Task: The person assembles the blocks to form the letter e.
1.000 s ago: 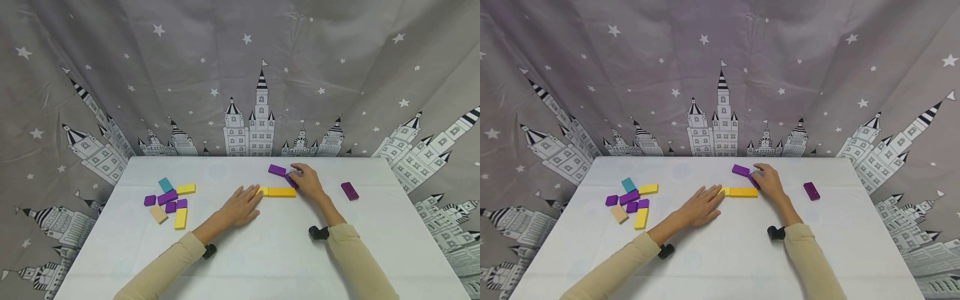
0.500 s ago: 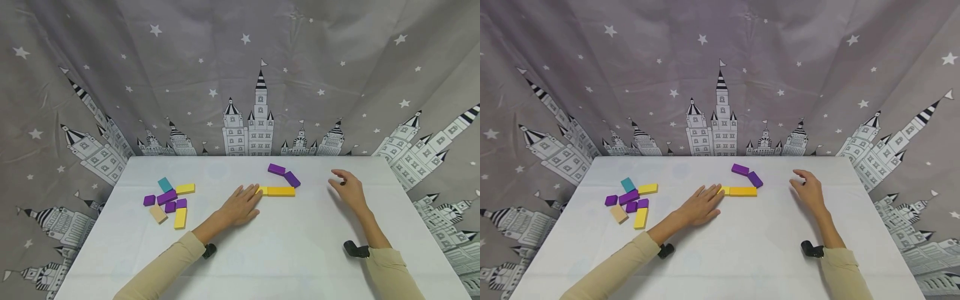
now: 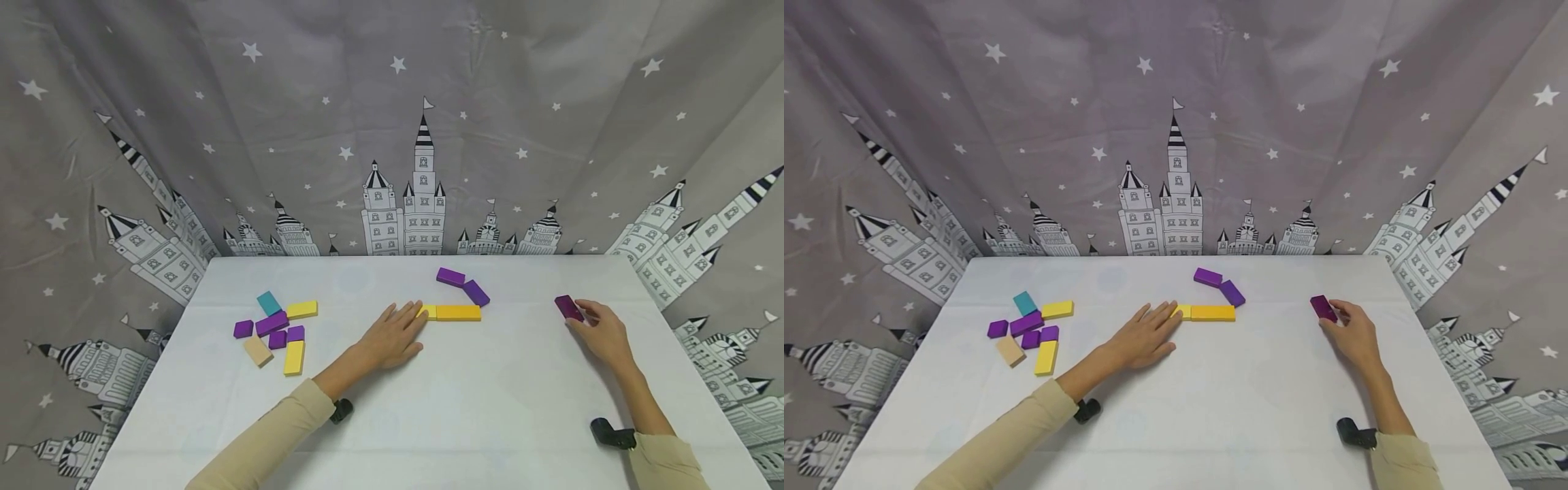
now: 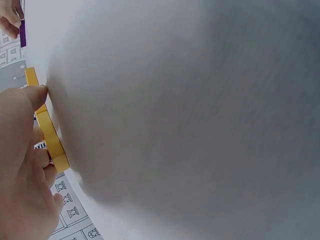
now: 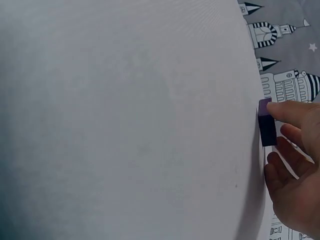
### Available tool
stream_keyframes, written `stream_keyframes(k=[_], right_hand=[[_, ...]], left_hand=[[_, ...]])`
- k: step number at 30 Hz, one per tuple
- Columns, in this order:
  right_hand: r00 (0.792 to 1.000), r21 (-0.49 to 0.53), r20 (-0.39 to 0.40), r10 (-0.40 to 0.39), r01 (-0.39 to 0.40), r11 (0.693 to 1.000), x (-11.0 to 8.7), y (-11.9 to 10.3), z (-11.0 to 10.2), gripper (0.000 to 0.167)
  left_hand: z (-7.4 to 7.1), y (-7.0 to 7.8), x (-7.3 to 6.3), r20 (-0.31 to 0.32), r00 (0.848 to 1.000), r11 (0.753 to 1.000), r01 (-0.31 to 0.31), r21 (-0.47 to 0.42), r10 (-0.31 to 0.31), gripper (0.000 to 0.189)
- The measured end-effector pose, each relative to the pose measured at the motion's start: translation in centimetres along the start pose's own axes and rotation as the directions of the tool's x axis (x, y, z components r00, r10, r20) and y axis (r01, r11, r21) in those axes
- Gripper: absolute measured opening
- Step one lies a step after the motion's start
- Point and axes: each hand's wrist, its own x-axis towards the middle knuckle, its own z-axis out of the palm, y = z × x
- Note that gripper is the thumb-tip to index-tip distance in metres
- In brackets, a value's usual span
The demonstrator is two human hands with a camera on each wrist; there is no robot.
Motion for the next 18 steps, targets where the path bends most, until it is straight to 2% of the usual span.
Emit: stream_keyframes(k=[9, 18], right_hand=[[0.999, -0.031, 0.004, 0.047, -0.047, 0.998, -0.25, -0.01, 0.05, 0.052], [0.998, -0.077, -0.034, 0.053, -0.056, 0.996, -0.3, -0.01, 0.33, 0.048]], left_hand=[[-0.09, 0.0, -0.09, 0.008, 1.0, 1.0, -0.003, -0.016, 0.004, 0.065], [0.01, -0.11, -0.21, -0.024, 0.999, 1.0, -0.024, -0.02, 0.023, 0.064]])
